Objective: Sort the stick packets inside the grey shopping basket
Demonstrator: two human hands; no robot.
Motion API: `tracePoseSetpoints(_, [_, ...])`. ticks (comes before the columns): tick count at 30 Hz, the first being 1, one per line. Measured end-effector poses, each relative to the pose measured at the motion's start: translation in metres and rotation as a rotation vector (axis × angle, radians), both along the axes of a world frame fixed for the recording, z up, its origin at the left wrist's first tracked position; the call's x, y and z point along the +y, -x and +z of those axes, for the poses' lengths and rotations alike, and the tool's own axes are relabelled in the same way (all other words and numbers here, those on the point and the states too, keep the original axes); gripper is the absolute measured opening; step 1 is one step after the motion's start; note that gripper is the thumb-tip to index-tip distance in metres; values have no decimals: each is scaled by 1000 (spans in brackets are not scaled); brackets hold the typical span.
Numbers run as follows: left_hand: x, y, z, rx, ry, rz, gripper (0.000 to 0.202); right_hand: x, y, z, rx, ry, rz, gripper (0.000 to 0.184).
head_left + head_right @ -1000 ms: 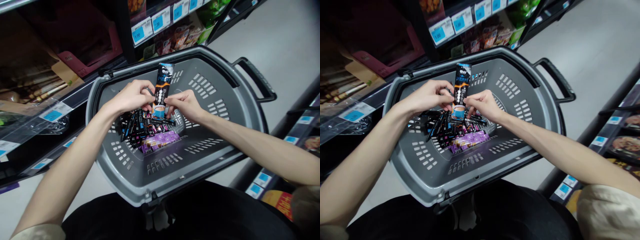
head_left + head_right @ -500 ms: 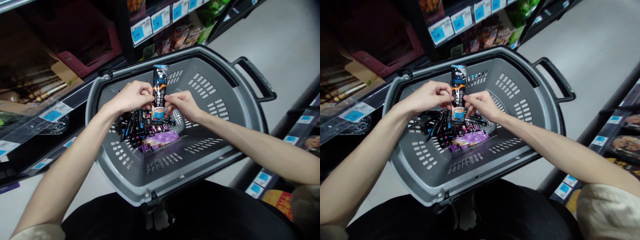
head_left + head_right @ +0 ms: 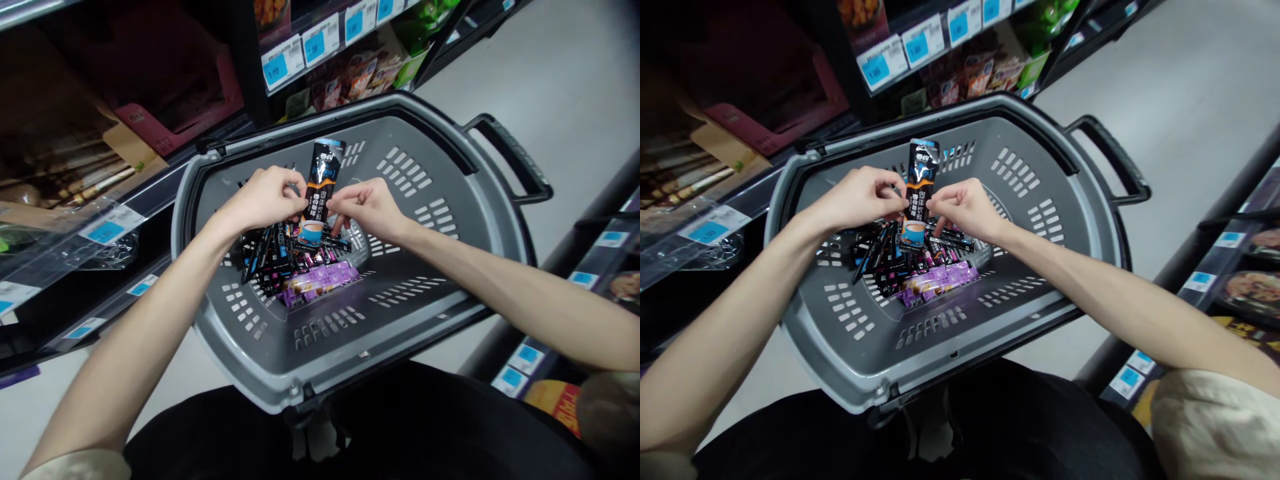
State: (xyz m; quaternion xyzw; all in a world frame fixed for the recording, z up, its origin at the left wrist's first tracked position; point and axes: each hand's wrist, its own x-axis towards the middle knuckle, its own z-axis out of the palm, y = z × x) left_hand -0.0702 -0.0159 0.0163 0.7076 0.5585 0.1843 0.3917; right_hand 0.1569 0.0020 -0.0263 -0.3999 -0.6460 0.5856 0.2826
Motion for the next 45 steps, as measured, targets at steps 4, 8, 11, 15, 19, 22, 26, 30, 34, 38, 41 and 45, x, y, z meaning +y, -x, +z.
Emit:
tracePoseSetpoints(4, [0, 0, 0, 5, -77, -5, 20, -1, 0, 0, 29, -47, -27, 31])
tracePoseSetpoints(8, [1, 0, 2, -27, -59, -97, 27, -2, 0, 1, 105, -24, -42, 38])
tracePoseSetpoints(11, [0, -1, 3, -106, -43, -186, 39, -3, 0, 3, 133, 6, -29, 44])
tracePoseSetpoints(15, [-3, -3, 2, -248, 29, -255, 44, -3, 2, 4, 124, 5, 11, 47])
tracePoseSetpoints(19, [-3, -2, -1, -348, 136, -233, 38, 0, 1, 1, 87, 10, 67, 48])
tracePoseSetpoints(22, [-2, 0, -3, -355, 158, -187, 36, 2, 0, -2, 63, 36, 78, 51])
tracePoseSetpoints(26, [-2, -2, -1, -410, 168, -154, 40, 2, -1, -1, 69, 44, 110, 51])
tracePoseSetpoints(30, [-4, -5, 2, -452, 178, -102, 45, 1, -1, 3, 85, 50, 196, 47])
tracePoseSetpoints(34, [-3, -7, 3, -420, 133, 0, 44, 0, -2, 4, 75, 48, 227, 43])
tracePoseSetpoints(38, [-2, -9, 7, -387, 92, 42, 23, -2, -3, 5, 10, -4, 191, 38])
tracePoseSetpoints(41, [-2, -8, 8, -386, 84, 34, 22, -5, -2, 6, 13, -7, 166, 37])
tracePoseSetpoints(45, [1, -3, 2, -318, 101, -24, 31, -7, 1, 5, 67, 13, 45, 38])
